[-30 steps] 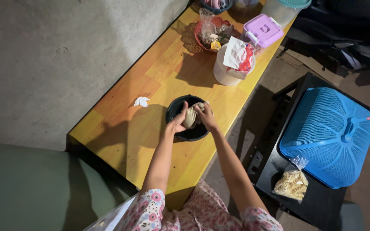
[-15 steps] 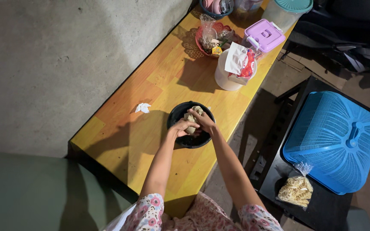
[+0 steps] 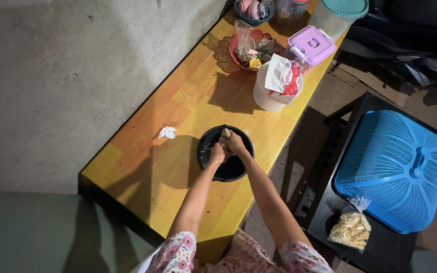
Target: The person cleans a wooden table by repeatedly dipping a cloth into a bucket of water, wringing it, and wiping the surface. They move several containers and a basket aside to reach different areas, then return them after cleaning.
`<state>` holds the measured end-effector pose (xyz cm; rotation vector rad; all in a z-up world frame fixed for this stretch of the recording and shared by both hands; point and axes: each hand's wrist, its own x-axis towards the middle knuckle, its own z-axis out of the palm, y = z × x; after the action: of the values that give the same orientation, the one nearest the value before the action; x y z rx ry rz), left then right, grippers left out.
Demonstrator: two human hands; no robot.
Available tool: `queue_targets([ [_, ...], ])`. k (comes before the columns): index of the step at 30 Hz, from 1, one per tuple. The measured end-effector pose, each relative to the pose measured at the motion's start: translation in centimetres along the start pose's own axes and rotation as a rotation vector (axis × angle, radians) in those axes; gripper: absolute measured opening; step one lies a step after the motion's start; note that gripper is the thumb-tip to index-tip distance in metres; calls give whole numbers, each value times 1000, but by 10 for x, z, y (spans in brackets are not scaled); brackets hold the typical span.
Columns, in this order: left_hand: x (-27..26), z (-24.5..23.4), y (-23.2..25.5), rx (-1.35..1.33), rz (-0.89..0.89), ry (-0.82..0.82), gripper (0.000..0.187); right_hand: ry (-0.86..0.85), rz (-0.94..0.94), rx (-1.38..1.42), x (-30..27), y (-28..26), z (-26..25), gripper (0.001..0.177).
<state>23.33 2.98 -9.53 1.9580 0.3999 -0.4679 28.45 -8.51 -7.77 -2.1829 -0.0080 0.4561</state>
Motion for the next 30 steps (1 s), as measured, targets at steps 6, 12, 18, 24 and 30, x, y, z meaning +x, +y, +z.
queue_targets([
  [6, -6, 7, -4, 142, 85, 96, 42, 88, -36, -94, 0, -2, 12, 67],
  [12, 9, -19, 4, -373, -82, -294, 17, -232, 89, 628, -14, -9, -35, 54],
  [18, -8, -50, 44, -746, -119, -960, 12, -395, 62, 1273, -42, -60, -67, 41],
  [24, -47, -56, 75, -1019, -218, -773, 44, -338, 31, 1036, -36, -82, -66, 27],
  [30, -32, -33, 58, -743, -67, -514, 33, -96, -2, 647, -9, -62, -47, 41],
])
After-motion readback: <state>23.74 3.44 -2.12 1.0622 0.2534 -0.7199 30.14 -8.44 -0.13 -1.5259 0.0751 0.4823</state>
